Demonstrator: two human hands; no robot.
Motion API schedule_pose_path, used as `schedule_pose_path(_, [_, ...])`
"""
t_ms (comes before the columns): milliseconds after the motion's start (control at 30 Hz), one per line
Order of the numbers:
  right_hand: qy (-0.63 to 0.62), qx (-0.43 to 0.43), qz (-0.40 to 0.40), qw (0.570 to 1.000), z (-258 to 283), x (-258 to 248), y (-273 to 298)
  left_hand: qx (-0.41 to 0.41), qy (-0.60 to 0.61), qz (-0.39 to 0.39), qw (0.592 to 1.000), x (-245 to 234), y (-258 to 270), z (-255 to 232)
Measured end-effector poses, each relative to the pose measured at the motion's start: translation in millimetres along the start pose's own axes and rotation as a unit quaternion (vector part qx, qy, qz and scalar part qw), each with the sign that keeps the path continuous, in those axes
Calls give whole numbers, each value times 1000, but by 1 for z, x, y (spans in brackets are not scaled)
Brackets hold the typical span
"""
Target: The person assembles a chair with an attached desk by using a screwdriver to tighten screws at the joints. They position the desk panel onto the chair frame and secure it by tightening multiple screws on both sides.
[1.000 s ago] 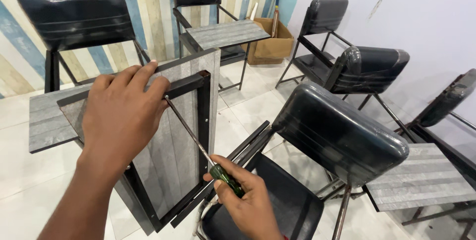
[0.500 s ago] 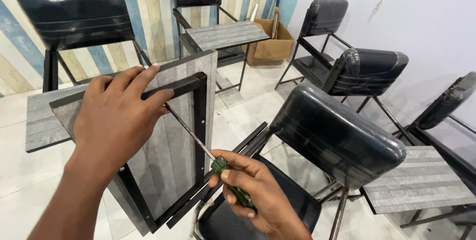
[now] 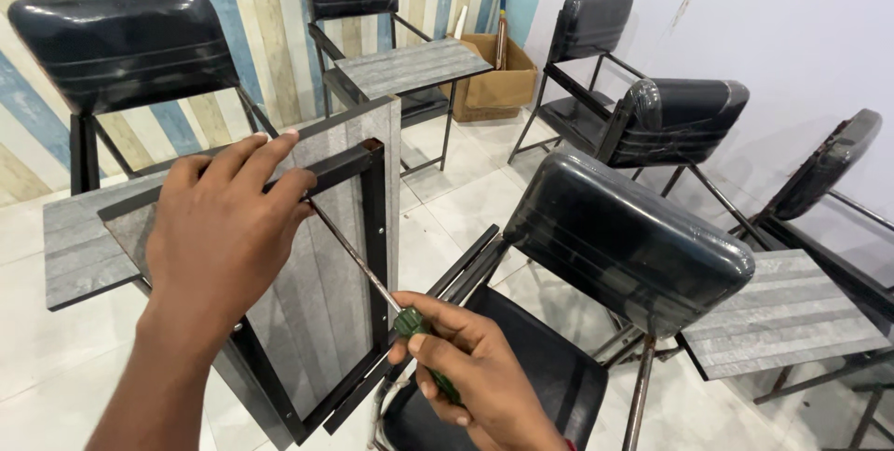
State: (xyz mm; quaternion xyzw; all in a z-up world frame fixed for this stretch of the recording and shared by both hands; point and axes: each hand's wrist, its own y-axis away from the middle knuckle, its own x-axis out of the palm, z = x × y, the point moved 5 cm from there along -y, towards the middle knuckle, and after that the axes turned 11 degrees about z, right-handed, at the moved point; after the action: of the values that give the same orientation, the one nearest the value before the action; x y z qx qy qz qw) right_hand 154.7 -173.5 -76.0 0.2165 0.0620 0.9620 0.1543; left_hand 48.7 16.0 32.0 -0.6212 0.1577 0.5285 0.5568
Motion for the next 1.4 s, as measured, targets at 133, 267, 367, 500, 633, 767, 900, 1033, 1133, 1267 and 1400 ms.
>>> schedule_pose_path(133, [23,6,-26,999,-4,4,1,-4,2,8,1000,0,2,0])
schedule_pose_path(267, [40,7,-24,999,-3,6,1,-3,-1,11,1000,1,3,-2])
schedule_pose_path(367, [37,4,-19,999,-1,6,1,-7,-5,12,1000,2,3,-1])
schedule_pose_path(500, [40,16,-27,999,-2,7,1,-9,-14,7,1000,2,3,0])
schedule_pose_path(633, [50,27,-32,998,-5,7,-2,-3,-1,0,1000,2,2,1])
schedule_pose_path(767, [52,20,-39,998,-7,4,-5,-7,4,-2,1000,2,2,1])
schedule_pose_path(900, [63,15,-28,997,-6,4,-7,-9,4,-4,1000,-1,1,0])
schedule_pose_path(1033, [114,5,-10,993,3,3,-6,-3,-4,7,1000,0,2,2])
schedule_pose_path(1133, [64,63,6,996,20,-7,-9,2,-3,10,1000,1,2,3])
schedule_pose_path(1267, [-111,84,127,982,49,-3,-12,2,-21,-6,1000,1,2,6])
schedule_pose_path(1400, [166,58,96,980,77,4,-10,-4,-28,-8,1000,-1,1,6])
